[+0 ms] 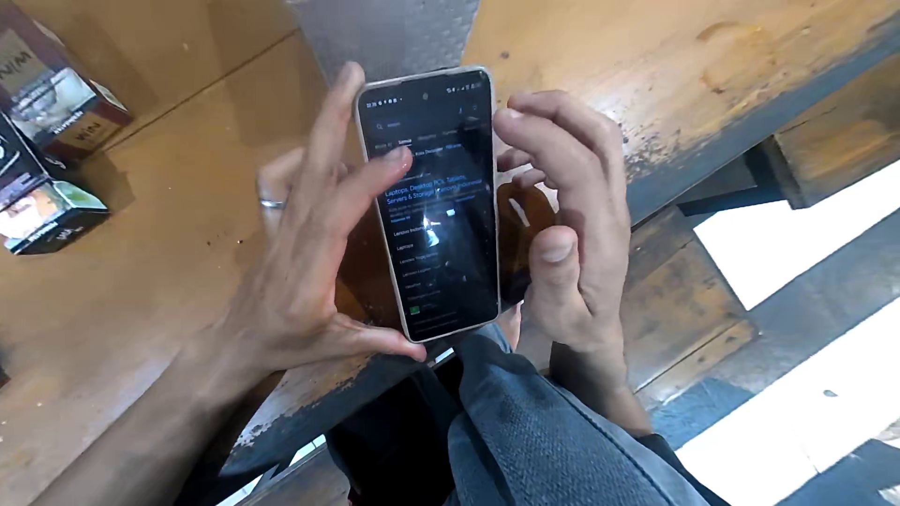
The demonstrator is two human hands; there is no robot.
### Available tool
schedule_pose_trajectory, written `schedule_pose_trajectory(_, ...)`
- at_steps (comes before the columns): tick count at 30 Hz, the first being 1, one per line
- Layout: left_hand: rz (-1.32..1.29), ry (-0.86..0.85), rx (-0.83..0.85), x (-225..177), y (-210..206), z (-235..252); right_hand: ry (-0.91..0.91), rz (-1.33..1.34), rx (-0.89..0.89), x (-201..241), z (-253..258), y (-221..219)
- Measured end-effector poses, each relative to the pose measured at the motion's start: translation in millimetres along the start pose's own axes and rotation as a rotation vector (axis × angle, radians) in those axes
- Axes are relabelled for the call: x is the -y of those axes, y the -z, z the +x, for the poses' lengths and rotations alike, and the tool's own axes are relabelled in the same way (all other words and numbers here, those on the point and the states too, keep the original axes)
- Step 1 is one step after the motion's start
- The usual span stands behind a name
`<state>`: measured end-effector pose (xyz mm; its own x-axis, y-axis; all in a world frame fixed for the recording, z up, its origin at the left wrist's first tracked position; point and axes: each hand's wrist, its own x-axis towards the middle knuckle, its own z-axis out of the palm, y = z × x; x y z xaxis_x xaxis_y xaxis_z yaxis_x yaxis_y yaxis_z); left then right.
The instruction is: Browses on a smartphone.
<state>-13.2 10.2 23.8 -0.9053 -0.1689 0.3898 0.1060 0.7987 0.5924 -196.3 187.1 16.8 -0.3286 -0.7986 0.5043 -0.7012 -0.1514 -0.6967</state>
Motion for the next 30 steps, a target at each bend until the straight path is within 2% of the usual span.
schedule_pose_trajectory(16,0.039,-0.033,-0.008,1,0,-2,0.040,0.111,0.005,-3,-2,3)
schedule_pose_trajectory(19,0.026,-0.033,-0.008,2,0,-2,0.097,0.201,-0.224,-5,-17,26)
schedule_pose_trajectory(21,0.024,-0.023,-0.007,1,0,-2,0.148,0.339,-0.520,-20,-41,51)
schedule_pose_trajectory(23,0.017,-0.016,-0.013,0,1,-3,0.166,0.281,-0.800,-52,-70,71)
schedule_pose_trajectory(24,0.010,-0.012,-0.015,0,0,-3,0.140,0.187,-0.874,-72,-85,79)
schedule_pose_trajectory(26,0.002,-0.018,-0.012,1,0,-3,0.031,-0.051,-0.855,-109,-112,85)
schedule_pose_trajectory(28,0.005,-0.018,-0.006,1,0,-3,-0.169,-0.207,-0.832,-142,-142,65)
schedule_pose_trajectory(29,0.010,-0.016,-0.007,1,0,-3,-0.333,-0.295,-0.756,-154,-161,47)
schedule_pose_trajectory(30,0.012,-0.012,-0.007,1,0,-2,-0.524,-0.386,-0.587,-160,-183,24)
